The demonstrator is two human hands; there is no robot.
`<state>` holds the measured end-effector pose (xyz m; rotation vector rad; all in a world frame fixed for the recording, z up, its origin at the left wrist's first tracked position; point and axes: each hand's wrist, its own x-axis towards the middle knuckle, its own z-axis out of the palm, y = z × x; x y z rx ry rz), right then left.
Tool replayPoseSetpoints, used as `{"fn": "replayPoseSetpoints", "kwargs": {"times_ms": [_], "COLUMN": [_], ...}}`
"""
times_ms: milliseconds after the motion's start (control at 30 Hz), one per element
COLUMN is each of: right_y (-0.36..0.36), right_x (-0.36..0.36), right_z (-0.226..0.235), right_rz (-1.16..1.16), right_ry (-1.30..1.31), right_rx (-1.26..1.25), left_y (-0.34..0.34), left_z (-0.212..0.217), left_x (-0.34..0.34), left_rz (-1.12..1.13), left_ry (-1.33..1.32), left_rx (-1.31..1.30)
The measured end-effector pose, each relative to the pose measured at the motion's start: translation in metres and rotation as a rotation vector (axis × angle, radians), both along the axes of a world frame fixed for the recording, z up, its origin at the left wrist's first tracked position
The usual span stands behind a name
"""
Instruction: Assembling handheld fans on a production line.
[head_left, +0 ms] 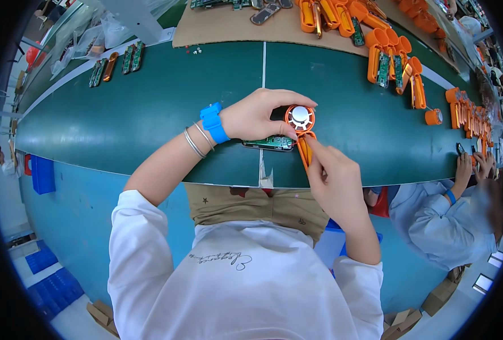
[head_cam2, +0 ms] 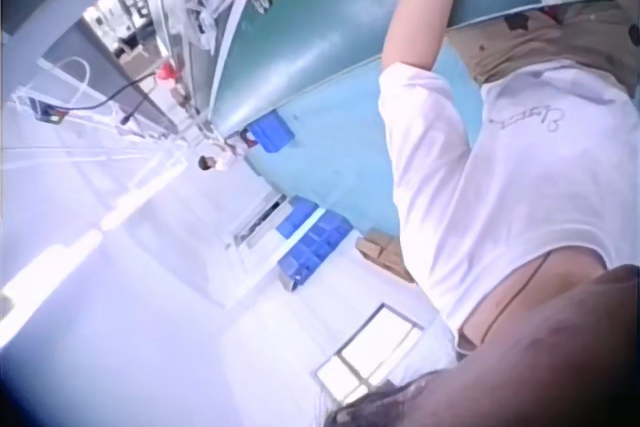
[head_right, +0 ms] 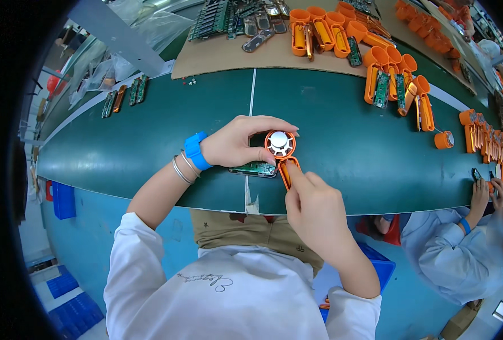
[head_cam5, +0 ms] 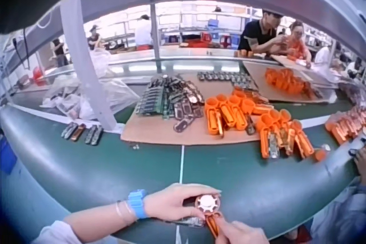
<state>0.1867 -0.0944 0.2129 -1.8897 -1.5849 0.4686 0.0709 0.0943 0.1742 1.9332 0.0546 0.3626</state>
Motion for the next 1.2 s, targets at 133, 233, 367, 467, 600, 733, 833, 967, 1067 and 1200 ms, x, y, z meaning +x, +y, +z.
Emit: {"fn": "replayPoseSetpoints", "kwargs": {"times_ms": [133,233,367,467,600,733,833,967,1067,1200], "right_y": [-0.001,0.001,0.004,0.004,0.005,0.004,-0.004,-0.023,-0.02,-0.006], "right_x": [-0.003,-0.001,-0.001,0.0,0.0,0.007,0.016,0.043,0.058,0.057], "right_z": [-0.001,0.0,0.005,0.006,0.01,0.011,0.028,0.034,0.014,0.0], "right_rz": [0.047,0.09,0.13,0.147,0.162,0.171,0.004,-0.062,0.139,0.281], "right_ry": [-0.205,-0.304,-0.362,-0.398,-0.49,-0.48,-0.174,0.102,0.215,0.365], "right_rx": [-0.01,-0.039,-0.085,-0.093,-0.11,-0.106,-0.121,-0.052,0.102,0.115], "left_y": [0.0,0.002,0.002,0.001,0.0,-0.001,-0.007,-0.044,-0.071,-0.079], "left_z": [0.0,-0.001,-0.002,-0.004,-0.004,0.002,0.019,0.033,0.02,0.006], "left_x": [0.0,0.0,0.0,0.0,0.0,-0.005,-0.027,-0.052,-0.052,-0.051], "left_rz": [-0.001,-0.01,-0.011,-0.002,0.009,0.05,0.216,0.284,0.4,0.47], "left_ry": [-0.013,0.004,0.007,-0.009,-0.014,0.047,0.155,0.236,0.235,0.136], "left_rx": [0.036,0.031,0.034,0.04,0.042,0.101,0.195,0.545,0.648,0.717]}}
